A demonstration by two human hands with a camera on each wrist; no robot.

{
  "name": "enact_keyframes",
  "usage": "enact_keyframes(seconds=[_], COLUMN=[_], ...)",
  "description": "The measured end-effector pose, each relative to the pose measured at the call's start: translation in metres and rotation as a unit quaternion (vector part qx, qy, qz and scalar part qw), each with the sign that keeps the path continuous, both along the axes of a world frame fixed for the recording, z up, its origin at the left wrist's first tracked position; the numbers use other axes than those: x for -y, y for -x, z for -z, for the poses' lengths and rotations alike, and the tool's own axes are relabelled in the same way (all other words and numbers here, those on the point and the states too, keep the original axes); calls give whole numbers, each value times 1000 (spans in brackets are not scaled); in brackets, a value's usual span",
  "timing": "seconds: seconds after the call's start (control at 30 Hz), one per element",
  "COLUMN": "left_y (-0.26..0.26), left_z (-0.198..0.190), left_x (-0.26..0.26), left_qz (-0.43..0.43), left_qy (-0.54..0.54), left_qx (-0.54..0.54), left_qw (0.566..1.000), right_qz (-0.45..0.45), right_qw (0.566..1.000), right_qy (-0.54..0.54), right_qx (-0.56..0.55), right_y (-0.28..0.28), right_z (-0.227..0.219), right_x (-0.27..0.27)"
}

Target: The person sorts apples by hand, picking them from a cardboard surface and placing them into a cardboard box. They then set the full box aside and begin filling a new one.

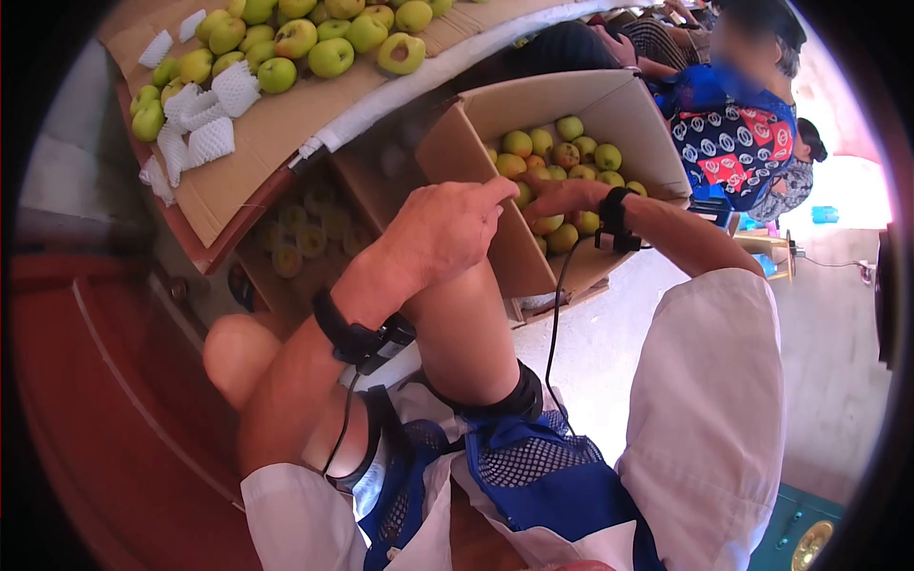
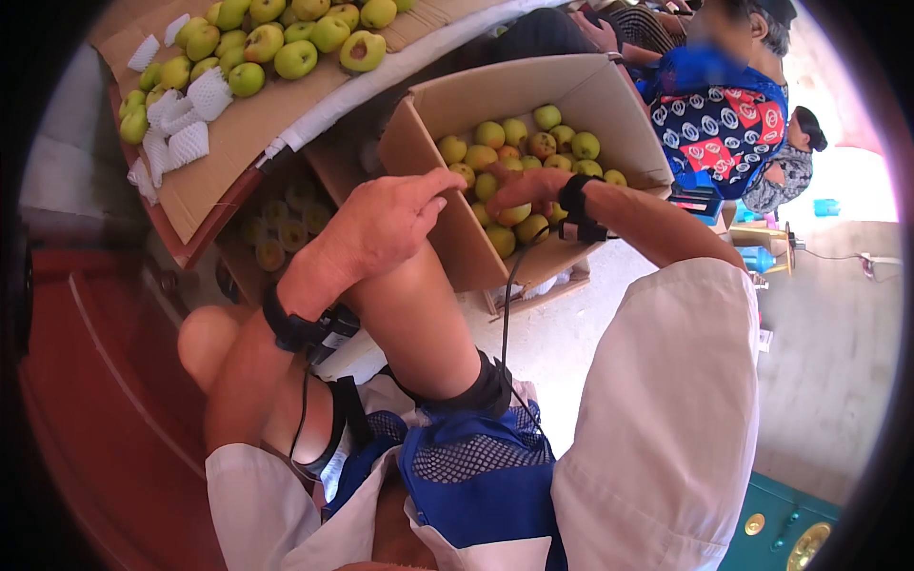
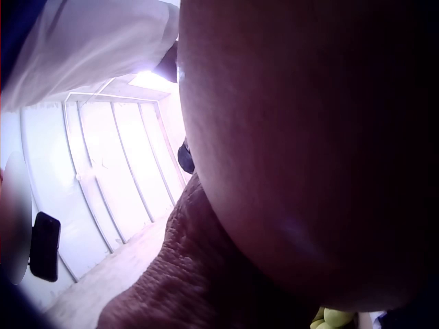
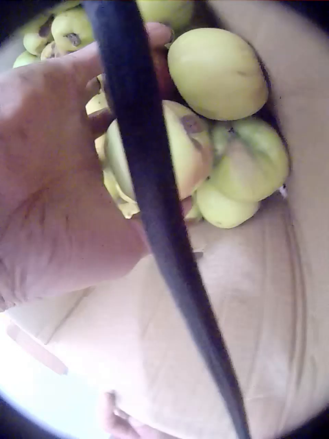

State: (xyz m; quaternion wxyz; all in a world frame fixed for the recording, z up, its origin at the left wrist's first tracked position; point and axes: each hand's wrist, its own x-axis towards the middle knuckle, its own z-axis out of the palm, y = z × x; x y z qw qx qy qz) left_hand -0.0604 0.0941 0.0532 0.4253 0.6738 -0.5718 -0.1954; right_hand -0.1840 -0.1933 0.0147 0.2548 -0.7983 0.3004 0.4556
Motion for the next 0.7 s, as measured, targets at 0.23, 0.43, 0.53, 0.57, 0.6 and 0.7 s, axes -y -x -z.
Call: enact_keyframes(seconds=[0.23, 0.43, 0.53, 0.57, 0.6, 0.7], left_y=[0, -1, 1, 2, 3, 5], left_z=[0, 4, 3, 3, 4, 2], left_x=[-1, -2, -1, 0, -1, 1], left_qz=[0, 6, 10, 8, 6, 6], left_qy=[-10, -15, -16, -16, -16, -29], left_qx=[12, 16, 11, 9, 8, 13], left_qw=[1000, 1000, 1000, 1000, 1000, 999], right_qz=[46, 65, 73, 73, 72, 71], right_qw=[999, 997, 997, 997, 997, 997], right_qy=[11, 2, 1, -1, -4, -14], right_qx=[6, 32, 28, 26, 25, 20], right_y=[-6, 0, -1, -3, -3, -7], right_z=[-16, 1, -4, -6, -9, -13], right_x=[-26, -9, -7, -7, -7, -6])
